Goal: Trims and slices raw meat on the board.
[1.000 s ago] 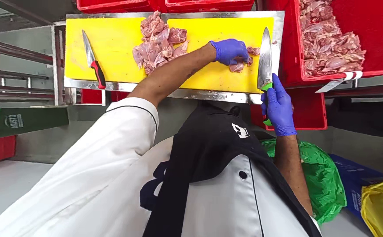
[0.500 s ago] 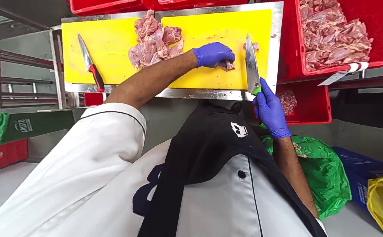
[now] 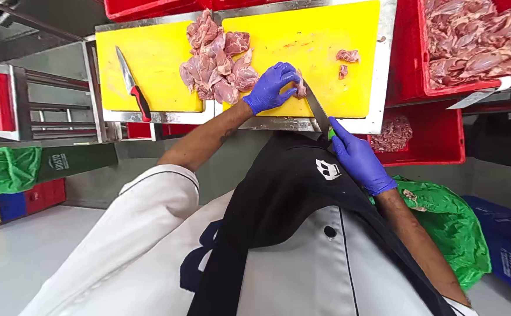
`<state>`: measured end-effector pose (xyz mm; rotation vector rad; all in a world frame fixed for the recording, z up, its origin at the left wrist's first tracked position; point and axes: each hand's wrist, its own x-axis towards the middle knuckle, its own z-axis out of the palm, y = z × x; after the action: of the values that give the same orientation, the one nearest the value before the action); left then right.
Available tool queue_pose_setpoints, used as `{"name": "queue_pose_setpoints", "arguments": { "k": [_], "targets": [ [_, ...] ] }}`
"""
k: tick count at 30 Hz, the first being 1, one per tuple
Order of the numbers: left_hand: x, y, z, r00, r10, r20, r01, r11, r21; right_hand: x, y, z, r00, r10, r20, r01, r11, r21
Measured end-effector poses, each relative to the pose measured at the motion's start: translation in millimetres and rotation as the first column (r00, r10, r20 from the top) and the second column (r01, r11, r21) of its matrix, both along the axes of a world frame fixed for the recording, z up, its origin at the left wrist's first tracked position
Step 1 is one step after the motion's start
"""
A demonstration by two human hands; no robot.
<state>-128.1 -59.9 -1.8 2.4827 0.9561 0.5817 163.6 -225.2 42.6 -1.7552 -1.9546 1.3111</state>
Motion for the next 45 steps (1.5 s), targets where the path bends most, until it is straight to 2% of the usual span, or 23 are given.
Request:
{"name": "queue_pose_setpoints", "arguments": {
  "k": [3,6,11,15,17,19,23,26,28,29,31,32,34,35,37,41,45],
  "targets": [
    [2.0,-10.7,-15.2,0.983,0.105,0.148,-0.087,0.989,-0.119,1.6,0.5,2.5,0.999,0.050,0.014,-0.050,0.999,-0.019],
    [7.2,-14.8,-25.5,0.972,0.184,0.142,-0.165,0.977,-0.135,-18.7,17.3,-8.4,0.999,0.019,-0.029,-0.020,0.999,-0.039],
    [9.0,-14.0,-23.5,0.965,0.245,0.090,-0.235,0.966,-0.104,-72.0,58.5,-23.3,0.996,-0.030,0.083,0.020,0.993,0.118],
    [2.4,-11.4,-20.7,0.960,0.273,0.064,-0.264,0.957,-0.117,-36.8,17.5,-13.6,0.973,0.086,0.215,-0.103,0.992,0.070],
    [2.1,-7.9,-21.0,0.936,0.350,0.046,-0.338,0.926,-0.167,-6.1,-7.8,-6.0,0.965,0.127,0.228,-0.143,0.988,0.055],
    [1.2,2.3,-17.7,0.923,0.383,-0.043,-0.384,0.903,-0.194,18.7,-7.3,-2.8,0.969,0.122,0.214,-0.136,0.989,0.054],
    [3.8,23.3,-4.6,0.941,0.187,-0.281,-0.263,0.928,-0.263,43.4,32.7,-10.1,0.978,-0.100,0.183,0.088,0.994,0.072],
    [3.0,37.0,3.2,0.937,0.041,-0.348,-0.138,0.956,-0.258,49.7,45.2,-5.0,0.978,-0.141,0.152,0.133,0.989,0.061],
    [-0.5,36.6,10.8,0.968,-0.005,-0.253,-0.075,0.949,-0.306,50.5,39.4,8.7,0.982,-0.148,0.119,0.144,0.989,0.045],
    [-0.3,35.4,15.0,0.993,0.009,-0.114,-0.050,0.930,-0.363,49.5,37.1,15.1,0.982,-0.170,0.088,0.165,0.985,0.056],
    [6.6,22.0,22.8,0.972,0.186,0.144,-0.082,0.841,-0.536,42.5,33.0,26.0,0.976,-0.217,0.004,0.216,0.972,0.091],
    [10.9,15.0,26.3,0.941,0.290,0.175,-0.140,0.802,-0.580,35.8,32.2,29.6,0.970,-0.238,-0.045,0.242,0.965,0.105],
    [15.9,7.7,26.9,0.905,0.424,0.023,-0.350,0.775,-0.526,21.5,32.6,33.1,0.957,-0.265,-0.121,0.276,0.957,0.092],
    [15.6,9.7,24.6,0.893,0.443,-0.082,-0.425,0.770,-0.476,15.1,33.9,32.2,0.951,-0.271,-0.149,0.283,0.956,0.072],
    [14.6,13.3,16.7,0.877,0.422,-0.231,-0.481,0.765,-0.427,7.3,33.4,25.4,0.943,-0.269,-0.194,0.281,0.959,0.038],
    [27.3,15.9,6.7,0.891,0.248,-0.381,-0.374,0.877,-0.302,7.5,28.4,11.2,0.947,-0.258,-0.190,0.264,0.965,0.003],
    [43.7,21.8,22.1,0.869,0.087,-0.487,-0.287,0.891,-0.353,11.8,22.1,4.3,0.946,-0.260,-0.192,0.261,0.965,-0.019]
  ]
}}
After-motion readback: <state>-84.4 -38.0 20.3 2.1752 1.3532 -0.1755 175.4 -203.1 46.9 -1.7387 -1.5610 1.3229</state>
